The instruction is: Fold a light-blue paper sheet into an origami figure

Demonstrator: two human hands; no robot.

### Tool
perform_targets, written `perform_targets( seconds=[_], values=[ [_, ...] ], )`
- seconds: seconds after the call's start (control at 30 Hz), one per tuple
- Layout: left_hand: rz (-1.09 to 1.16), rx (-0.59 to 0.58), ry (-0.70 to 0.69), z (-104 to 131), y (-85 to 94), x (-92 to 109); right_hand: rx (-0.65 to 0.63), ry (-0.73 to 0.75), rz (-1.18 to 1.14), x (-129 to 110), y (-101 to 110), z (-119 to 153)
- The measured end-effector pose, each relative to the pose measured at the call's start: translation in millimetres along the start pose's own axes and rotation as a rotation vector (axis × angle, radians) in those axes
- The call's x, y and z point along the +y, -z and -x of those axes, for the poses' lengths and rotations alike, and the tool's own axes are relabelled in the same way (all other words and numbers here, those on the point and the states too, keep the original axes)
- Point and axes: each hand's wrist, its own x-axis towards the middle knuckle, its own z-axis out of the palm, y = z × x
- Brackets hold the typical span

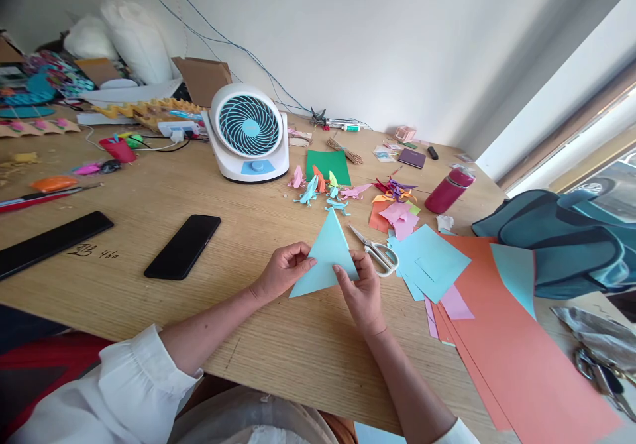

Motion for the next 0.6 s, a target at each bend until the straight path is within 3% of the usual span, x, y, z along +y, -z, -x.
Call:
perform_targets(
  seconds=[0.23, 0.6],
  values=[
    [0.041, -0.007, 0.090, -3.1, 1.1, -5.1, -0.110, -0.235, -0.120, 7.7, 2.1, -4.3],
    [0.098, 0.018, 0.185, -4.7, 0.8, -13.4, -0.079, -0.255, -0.095, 10.0, 1.8, -3.4]
  ],
)
